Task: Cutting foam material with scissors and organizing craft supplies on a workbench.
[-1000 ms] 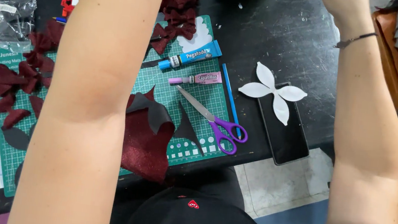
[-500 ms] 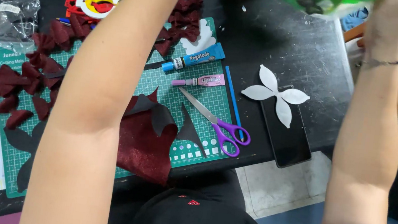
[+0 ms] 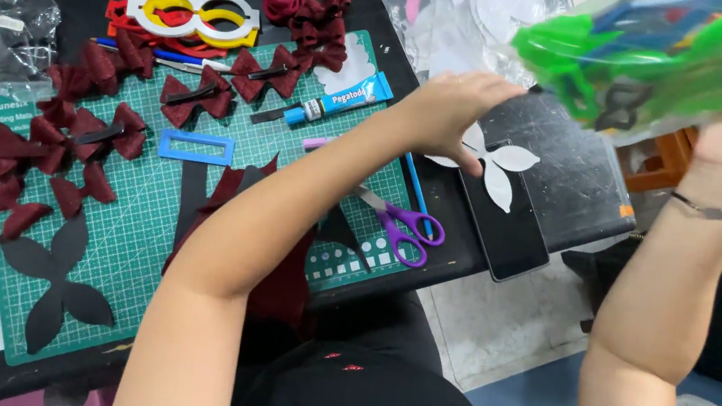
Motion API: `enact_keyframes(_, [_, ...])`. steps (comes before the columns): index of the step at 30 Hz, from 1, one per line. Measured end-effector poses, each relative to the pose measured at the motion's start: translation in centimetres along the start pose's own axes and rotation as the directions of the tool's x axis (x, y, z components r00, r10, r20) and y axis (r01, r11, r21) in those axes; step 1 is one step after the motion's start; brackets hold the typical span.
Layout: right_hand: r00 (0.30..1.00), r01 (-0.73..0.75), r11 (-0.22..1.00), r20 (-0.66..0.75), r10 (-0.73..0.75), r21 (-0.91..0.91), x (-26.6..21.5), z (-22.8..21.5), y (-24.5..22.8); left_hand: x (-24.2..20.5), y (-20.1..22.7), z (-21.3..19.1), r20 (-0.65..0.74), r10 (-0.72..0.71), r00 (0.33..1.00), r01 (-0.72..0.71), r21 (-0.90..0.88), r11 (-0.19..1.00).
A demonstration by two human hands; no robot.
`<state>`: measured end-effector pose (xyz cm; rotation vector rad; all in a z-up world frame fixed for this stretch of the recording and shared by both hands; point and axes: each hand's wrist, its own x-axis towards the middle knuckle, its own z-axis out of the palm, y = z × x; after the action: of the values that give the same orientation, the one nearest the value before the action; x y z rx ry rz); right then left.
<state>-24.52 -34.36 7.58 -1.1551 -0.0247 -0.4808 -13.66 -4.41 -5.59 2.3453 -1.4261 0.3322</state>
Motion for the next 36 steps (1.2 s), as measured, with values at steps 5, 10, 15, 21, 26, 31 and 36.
enact_keyframes(5, [0.995, 0.072, 0.995, 0.072, -0.067, -0.064, -1.5, 5.7, 5.9, -5.5, 2.4, -9.4, 0.153, -0.111, 0.982, 0.182, -0.926, 0.332])
enact_keyframes(10, [1.0, -0.007, 0.985, 0.028, 0.003, 0.172, -3.8, 14.1, 9.7, -10.6, 3.0, -11.9, 0.227, -0.404, 0.886, 0.231, -0.972, -0.04])
enact_keyframes(15, [0.974, -0.101, 0.972, 0.22, 0.053, 0.214, -7.0, 19.3, 11.3, -15.4, 4.0, -12.9, 0.119, -0.54, 0.833, 0.103, -0.993, -0.061])
enact_keyframes(21, [0.931, -0.226, 0.969, 0.314, 0.185, 0.099, -10.2, 23.9, 9.6, -18.7, 5.2, -14.1, 0.055, -0.679, 0.732, 0.128, -0.99, 0.059])
enact_keyframes(26, [0.948, -0.299, 0.945, 0.158, 0.277, 0.135, -11.8, 23.8, 9.7, -20.3, 4.6, -12.9, -0.018, -0.624, 0.781, -0.079, -0.994, -0.07])
enact_keyframes(31, [0.946, -0.295, 0.931, 0.206, 0.251, 0.217, -13.0, 23.2, 10.9, -22.2, 4.1, -12.3, 0.012, -0.68, 0.733, -0.009, -1.0, -0.027])
enact_keyframes(36, [0.937, -0.313, 0.929, 0.223, 0.269, 0.197, -14.4, 23.3, 11.1, -23.5, 3.8, -12.2, 0.009, -0.727, 0.687, -0.014, -1.0, -0.026])
